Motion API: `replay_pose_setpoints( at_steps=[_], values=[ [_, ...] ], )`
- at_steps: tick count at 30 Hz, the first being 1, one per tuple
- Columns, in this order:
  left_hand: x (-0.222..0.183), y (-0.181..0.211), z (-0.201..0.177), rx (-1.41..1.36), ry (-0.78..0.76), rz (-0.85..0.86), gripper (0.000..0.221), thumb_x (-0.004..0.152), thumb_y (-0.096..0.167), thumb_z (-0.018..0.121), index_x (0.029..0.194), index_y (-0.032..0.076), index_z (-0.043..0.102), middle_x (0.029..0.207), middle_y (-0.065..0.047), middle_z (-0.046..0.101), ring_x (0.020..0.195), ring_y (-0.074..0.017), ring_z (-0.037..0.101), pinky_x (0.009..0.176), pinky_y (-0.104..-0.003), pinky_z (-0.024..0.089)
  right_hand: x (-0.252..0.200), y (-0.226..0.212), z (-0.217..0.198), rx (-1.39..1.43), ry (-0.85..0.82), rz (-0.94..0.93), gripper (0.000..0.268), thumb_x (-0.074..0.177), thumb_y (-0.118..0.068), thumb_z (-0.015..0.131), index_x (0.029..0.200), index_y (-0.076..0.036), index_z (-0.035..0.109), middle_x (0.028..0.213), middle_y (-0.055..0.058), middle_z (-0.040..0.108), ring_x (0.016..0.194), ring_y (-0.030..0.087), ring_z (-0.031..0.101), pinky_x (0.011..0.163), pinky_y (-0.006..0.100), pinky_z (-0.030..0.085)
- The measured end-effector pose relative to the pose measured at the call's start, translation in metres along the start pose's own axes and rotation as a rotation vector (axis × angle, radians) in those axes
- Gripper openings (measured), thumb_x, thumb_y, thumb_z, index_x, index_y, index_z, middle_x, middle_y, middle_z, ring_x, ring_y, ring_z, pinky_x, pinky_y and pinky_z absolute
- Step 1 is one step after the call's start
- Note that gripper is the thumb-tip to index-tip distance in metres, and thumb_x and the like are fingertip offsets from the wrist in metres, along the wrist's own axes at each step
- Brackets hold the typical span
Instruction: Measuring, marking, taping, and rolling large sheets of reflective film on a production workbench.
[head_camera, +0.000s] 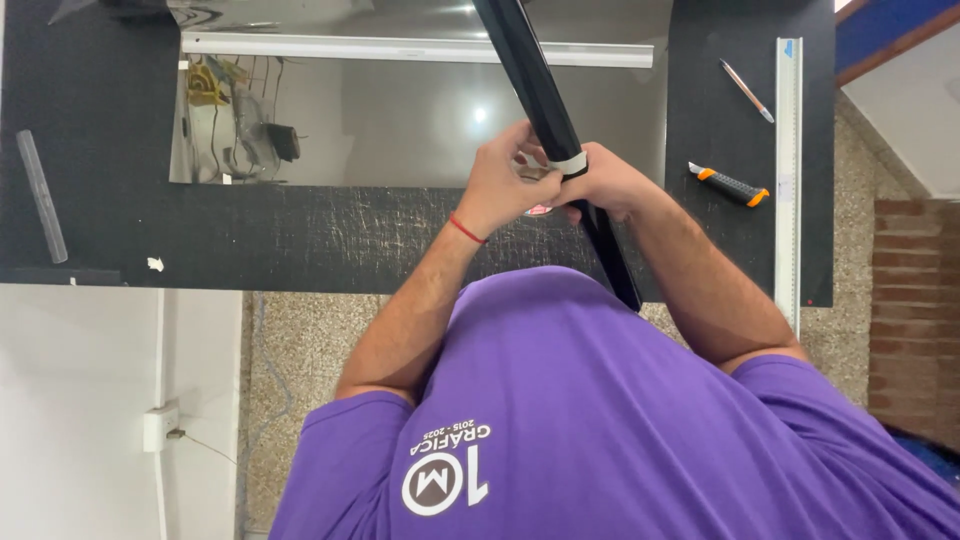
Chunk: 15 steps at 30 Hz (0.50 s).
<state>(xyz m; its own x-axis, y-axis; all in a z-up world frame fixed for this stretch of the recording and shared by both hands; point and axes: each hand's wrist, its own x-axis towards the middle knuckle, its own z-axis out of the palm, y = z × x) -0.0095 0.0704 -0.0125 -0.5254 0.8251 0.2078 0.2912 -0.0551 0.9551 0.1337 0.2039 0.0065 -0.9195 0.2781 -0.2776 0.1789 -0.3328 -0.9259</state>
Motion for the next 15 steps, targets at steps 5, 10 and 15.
replay_pose_setpoints(
  at_steps=[5,10,15],
  values=[
    [-0.002,0.027,-0.001,0.005,0.032,-0.069,0.041,0.080,0.031,0.099,0.113,0.018,0.077,0.092,0.000,0.083,0.089,-0.0156,0.077,0.091,-0.029,0.058,0.000,-0.005,0.001,-0.005,-0.018,0.004,0.027,0.075,0.011,0.094,0.075,0.000,0.069,0.058,0.012,0.062,0.039,0.021,0.064,0.040,0.033,0.052],
    [-0.002,0.022,-0.004,-0.056,0.009,-0.043,0.033,0.082,0.020,0.089,0.113,0.015,0.078,0.096,-0.003,0.084,0.092,-0.0173,0.080,0.092,-0.032,0.060,0.003,0.005,-0.006,0.002,-0.032,-0.006,0.026,0.076,0.012,0.092,0.076,0.000,0.069,0.060,0.013,0.063,0.038,0.021,0.063,0.040,0.035,0.051],
    [-0.001,0.024,-0.003,-0.061,0.016,-0.056,0.035,0.082,0.021,0.090,0.115,0.016,0.078,0.098,0.001,0.085,0.092,-0.0141,0.080,0.094,-0.029,0.060,0.000,0.000,-0.004,-0.015,-0.024,-0.007,0.024,0.076,0.012,0.090,0.075,0.000,0.069,0.059,0.013,0.062,0.038,0.021,0.064,0.040,0.034,0.051]
  ],
)
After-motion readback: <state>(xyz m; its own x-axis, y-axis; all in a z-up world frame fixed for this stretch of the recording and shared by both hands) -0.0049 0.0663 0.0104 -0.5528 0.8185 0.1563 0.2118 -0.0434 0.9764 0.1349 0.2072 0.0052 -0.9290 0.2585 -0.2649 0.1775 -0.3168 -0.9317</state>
